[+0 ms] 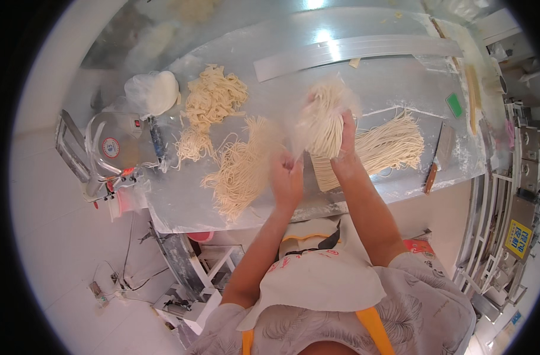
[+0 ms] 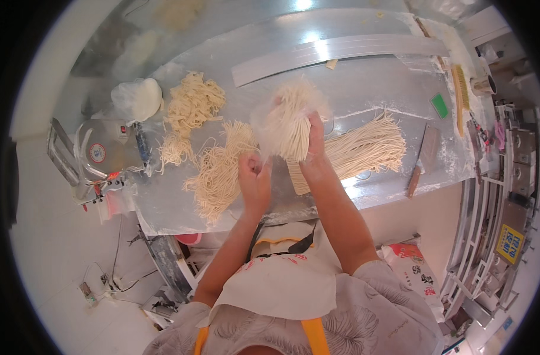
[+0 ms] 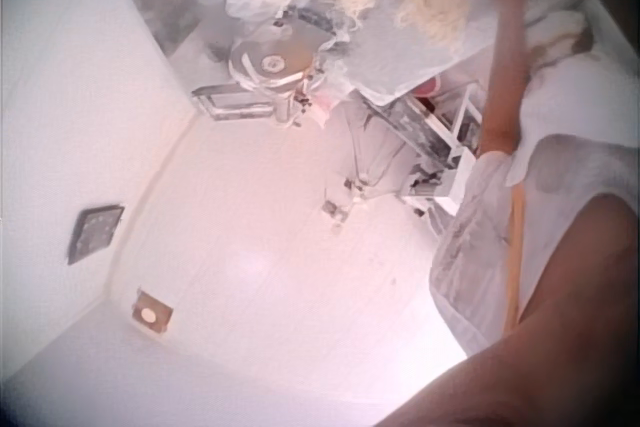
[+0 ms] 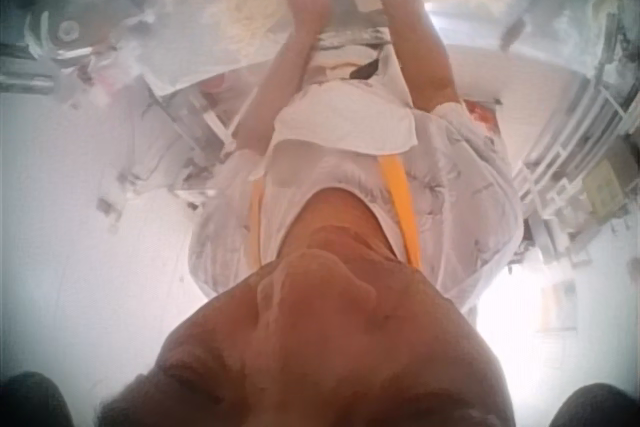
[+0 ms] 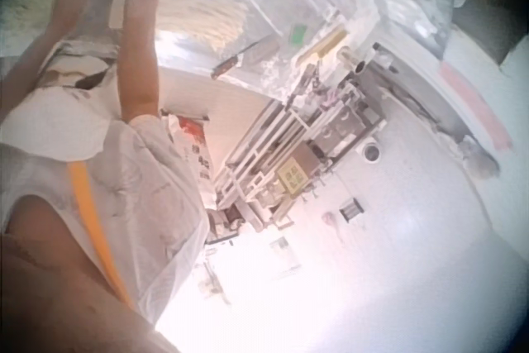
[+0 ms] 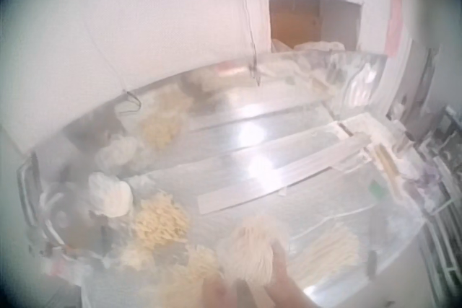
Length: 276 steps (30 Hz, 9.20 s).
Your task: The person operates a pasta machine to extrude dough into long noodles, which are then gathered and cut into bundles using a knife. The person arranges the cut noodles on a metal table and places them into plastic bags.
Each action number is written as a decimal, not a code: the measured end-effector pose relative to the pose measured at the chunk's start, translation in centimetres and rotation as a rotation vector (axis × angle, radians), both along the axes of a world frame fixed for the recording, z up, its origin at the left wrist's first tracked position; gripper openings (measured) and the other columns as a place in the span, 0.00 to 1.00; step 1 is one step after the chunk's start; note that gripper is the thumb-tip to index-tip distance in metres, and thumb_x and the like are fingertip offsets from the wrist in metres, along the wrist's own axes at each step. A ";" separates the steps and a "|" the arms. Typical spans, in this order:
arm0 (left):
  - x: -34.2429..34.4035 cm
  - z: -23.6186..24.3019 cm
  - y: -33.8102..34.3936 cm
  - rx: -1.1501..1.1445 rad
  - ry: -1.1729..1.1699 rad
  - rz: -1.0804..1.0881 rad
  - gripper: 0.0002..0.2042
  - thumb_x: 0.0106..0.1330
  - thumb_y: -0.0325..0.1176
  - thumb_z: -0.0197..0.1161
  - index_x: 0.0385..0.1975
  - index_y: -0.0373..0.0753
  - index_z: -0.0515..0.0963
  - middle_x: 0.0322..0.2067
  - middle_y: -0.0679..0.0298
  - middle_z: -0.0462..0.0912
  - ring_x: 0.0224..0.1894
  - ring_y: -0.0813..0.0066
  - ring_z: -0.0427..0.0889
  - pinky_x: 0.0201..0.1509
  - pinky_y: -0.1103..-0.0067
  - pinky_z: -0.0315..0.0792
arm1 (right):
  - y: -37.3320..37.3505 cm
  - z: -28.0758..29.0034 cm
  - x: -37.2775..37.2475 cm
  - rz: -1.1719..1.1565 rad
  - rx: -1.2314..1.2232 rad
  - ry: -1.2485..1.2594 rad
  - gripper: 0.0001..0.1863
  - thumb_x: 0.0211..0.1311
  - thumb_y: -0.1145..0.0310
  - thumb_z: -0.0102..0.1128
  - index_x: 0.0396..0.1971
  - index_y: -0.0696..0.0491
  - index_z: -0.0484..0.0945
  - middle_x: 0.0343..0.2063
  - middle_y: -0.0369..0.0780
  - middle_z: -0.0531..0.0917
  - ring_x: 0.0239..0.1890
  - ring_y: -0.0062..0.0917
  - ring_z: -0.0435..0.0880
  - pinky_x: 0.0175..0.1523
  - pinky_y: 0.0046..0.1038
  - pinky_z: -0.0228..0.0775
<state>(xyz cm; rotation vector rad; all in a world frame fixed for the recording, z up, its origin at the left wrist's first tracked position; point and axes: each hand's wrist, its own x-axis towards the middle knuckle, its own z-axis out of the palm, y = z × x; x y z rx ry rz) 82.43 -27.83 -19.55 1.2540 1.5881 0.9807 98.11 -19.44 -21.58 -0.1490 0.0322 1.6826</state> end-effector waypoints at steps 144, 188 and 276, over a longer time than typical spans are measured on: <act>-4.3 7.9 14.9 -0.316 -0.721 -0.070 0.06 0.74 0.28 0.60 0.43 0.31 0.79 0.24 0.70 0.74 0.26 0.78 0.75 0.51 0.69 0.78 | 1.1 -1.4 11.1 -0.001 -0.191 -1.667 0.24 0.59 0.66 0.74 0.53 0.57 0.76 0.48 0.42 0.82 0.55 0.35 0.81 0.60 0.36 0.75; -4.3 6.9 10.1 -0.327 -0.806 -0.212 0.13 0.73 0.28 0.62 0.54 0.30 0.81 0.26 0.74 0.69 0.27 0.87 0.67 0.37 0.81 0.70 | 2.2 1.9 2.0 -0.304 -0.187 -2.717 0.20 0.62 0.66 0.67 0.54 0.51 0.78 0.39 0.54 0.87 0.43 0.53 0.86 0.47 0.49 0.79; -106.4 1.3 28.5 0.274 0.327 0.603 0.11 0.65 0.30 0.67 0.45 0.34 0.80 0.43 0.52 0.84 0.51 0.50 0.82 0.59 0.60 0.72 | -13.7 1.1 -67.0 0.409 -0.148 -1.943 0.12 0.68 0.78 0.59 0.49 0.61 0.80 0.36 0.43 0.87 0.35 0.26 0.89 0.42 0.26 0.82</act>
